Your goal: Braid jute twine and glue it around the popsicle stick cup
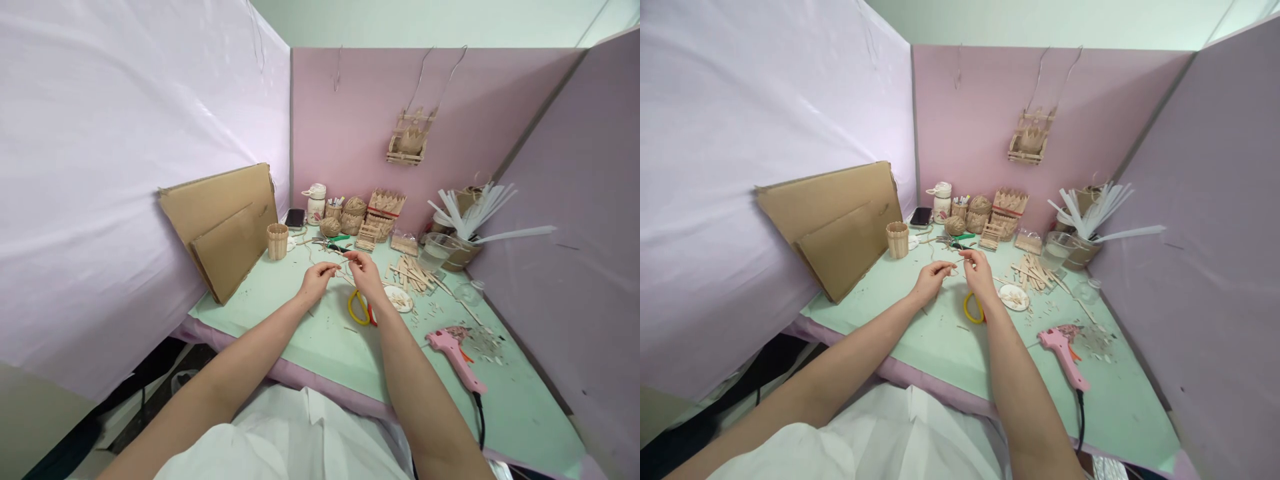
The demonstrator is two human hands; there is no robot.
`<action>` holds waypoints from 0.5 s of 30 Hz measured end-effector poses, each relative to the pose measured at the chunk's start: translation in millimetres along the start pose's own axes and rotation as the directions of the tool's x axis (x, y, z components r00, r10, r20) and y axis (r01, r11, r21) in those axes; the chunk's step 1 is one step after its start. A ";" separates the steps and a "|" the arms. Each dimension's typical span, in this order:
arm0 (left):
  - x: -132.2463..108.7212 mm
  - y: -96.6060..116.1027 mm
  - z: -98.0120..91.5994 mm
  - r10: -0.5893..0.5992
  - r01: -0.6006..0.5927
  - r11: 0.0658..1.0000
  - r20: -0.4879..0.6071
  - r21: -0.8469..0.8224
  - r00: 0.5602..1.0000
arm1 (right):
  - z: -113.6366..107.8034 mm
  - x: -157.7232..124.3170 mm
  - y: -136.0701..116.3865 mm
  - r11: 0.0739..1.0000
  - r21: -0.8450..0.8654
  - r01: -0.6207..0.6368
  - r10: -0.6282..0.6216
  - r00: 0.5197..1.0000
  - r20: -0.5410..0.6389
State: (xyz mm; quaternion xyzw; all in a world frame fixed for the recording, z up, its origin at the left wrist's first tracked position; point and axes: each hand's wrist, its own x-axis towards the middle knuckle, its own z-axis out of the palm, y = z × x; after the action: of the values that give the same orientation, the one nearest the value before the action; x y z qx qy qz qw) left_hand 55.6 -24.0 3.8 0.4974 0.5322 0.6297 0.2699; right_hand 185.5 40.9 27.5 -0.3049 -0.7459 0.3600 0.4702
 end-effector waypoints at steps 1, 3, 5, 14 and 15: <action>0.3 -1.1 0.0 0.013 -0.013 1.000 0.001 0.003 1.000 | 0.7 -0.6 0.7 0.996 -0.077 0.054 -0.053 0.999 0.007; 0.7 -2.6 0.2 0.031 -0.031 0.999 -0.010 0.023 0.999 | 2.3 -1.8 2.0 0.969 -0.202 0.144 -0.138 0.990 0.040; 0.6 -3.3 0.5 0.038 -0.037 0.998 -0.015 0.055 0.999 | 3.3 -2.6 3.5 0.942 -0.273 0.194 -0.187 0.981 0.052; -2.9 1.2 1.3 0.032 -0.039 0.992 0.060 0.123 0.998 | -1.0 -1.1 14.8 0.945 -0.320 -0.072 -0.002 0.974 -0.226; -3.1 1.6 1.5 0.028 -0.035 0.991 0.057 0.128 0.998 | -1.4 -1.1 16.2 0.944 -0.317 -0.088 0.012 0.972 -0.235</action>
State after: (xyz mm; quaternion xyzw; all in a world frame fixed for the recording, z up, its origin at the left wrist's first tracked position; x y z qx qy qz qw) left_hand 58.4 -26.6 4.2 0.5393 0.5562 0.5843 0.2416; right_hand 189.0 49.3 14.1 -0.4367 -0.7275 0.2061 0.4874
